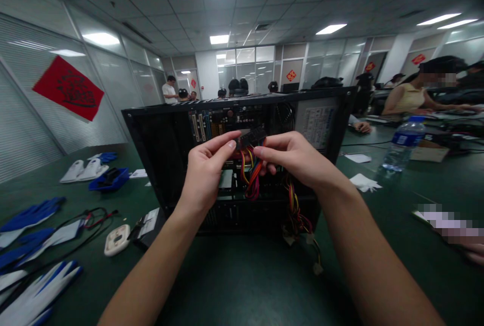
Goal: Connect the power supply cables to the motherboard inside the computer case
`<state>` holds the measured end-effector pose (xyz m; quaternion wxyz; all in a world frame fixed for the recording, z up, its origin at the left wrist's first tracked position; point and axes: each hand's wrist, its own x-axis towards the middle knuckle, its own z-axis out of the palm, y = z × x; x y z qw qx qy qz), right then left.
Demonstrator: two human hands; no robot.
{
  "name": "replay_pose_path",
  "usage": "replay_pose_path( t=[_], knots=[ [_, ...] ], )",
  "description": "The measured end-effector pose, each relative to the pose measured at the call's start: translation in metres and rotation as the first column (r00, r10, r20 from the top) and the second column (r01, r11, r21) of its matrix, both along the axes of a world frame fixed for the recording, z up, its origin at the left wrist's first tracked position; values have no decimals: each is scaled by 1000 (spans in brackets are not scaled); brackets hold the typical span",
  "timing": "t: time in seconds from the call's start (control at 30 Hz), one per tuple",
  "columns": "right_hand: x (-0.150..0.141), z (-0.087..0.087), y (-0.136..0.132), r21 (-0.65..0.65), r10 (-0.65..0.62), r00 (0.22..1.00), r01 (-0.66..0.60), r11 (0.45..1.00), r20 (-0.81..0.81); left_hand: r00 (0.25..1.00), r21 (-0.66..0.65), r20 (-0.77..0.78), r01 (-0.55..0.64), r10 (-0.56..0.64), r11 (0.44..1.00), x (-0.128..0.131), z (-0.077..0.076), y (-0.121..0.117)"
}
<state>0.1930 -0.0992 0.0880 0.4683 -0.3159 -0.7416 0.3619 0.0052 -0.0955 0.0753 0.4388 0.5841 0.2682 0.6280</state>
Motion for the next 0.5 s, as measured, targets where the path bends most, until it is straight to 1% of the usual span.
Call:
replay_pose_path(
  t=[0.17,0.23,0.37,0.5],
  knots=[
    [5,3,-4,-33,36,996,-34,999,83,1000,8,-10,-29,29,1000,4,-2,-4],
    [7,3,-5,-46,42,995,-38,998,88,999,22,-22,-41,42,999,5,-3,-6],
    [9,-1,-1,-69,60,998,-58,996,33,996,64,-55,-66,70,996,7,-6,-9],
    [11,-8,8,-89,116,991,-121,989,-59,996,83,-64,-59,65,995,11,-9,-10]
  ],
)
